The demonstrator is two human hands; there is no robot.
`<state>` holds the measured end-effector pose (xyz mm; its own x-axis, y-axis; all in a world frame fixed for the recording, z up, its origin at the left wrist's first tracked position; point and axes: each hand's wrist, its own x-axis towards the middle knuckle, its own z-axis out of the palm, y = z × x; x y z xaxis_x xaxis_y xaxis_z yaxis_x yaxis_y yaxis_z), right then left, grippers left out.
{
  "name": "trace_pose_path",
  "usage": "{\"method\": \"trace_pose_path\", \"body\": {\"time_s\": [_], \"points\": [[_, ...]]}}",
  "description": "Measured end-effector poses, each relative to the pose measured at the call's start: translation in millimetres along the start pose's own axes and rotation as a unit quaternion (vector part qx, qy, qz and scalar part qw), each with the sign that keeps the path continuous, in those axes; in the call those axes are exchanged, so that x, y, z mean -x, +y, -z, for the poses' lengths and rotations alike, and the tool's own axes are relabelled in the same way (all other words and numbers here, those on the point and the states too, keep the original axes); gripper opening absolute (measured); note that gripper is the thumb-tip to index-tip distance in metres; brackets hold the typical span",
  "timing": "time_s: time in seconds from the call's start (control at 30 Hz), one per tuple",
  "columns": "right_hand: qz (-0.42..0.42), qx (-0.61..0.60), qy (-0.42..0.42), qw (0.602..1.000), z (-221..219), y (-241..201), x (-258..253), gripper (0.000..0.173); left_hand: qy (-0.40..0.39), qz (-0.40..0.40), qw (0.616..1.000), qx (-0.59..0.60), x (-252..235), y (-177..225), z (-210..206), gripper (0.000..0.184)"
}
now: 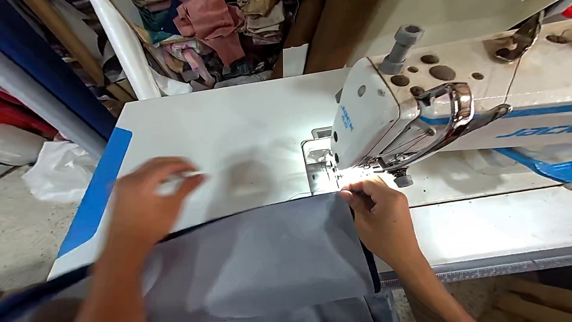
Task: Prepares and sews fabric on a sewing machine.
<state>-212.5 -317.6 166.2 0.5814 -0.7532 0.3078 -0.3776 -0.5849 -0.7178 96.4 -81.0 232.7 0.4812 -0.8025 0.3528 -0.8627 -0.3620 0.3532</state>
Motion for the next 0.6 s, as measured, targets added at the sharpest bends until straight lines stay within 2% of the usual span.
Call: {"method": "trace_pose_path", "body": {"time_s": [0.03,0.1,0.17,0.2,0.33,0.4,0.47,0.53,0.6], "points": [[0.010,-0.031,-0.006,0.999,0,0,0,0.004,-0.011,-0.054,0.997,0.057,-16,32,-25,0.031],[0.016,-0.079,-0.016,0.997,2,-1,-2,0.005,-0.099,-0.133,0.977,0.131,-33,84,-66,0.037],[0.017,-0.128,-0.031,0.991,8,1,-3,0.006,-0.183,-0.176,0.953,0.163,-28,115,-88,0.047],[0.022,-0.153,-0.037,0.987,10,3,-3,0.005,-0.199,-0.184,0.944,0.188,-24,123,-93,0.045],[0.021,-0.246,-0.042,0.968,14,1,0,0.005,-0.164,-0.162,0.930,0.288,-15,129,-97,0.027],[0.020,-0.267,-0.021,0.963,16,-3,7,0.017,-0.135,-0.158,0.925,0.317,-13,126,-99,0.021],[0.051,-0.238,0.005,0.970,21,-4,17,0.029,-0.122,-0.165,0.921,0.331,-11,123,-101,0.018],[0.083,-0.197,0.038,0.976,29,-5,28,0.026,-0.122,-0.175,0.916,0.339,-10,121,-103,0.017],[0.070,-0.148,0.049,0.985,33,-9,37,0.022,-0.117,-0.186,0.914,0.342,-8,121,-103,0.017]]}}
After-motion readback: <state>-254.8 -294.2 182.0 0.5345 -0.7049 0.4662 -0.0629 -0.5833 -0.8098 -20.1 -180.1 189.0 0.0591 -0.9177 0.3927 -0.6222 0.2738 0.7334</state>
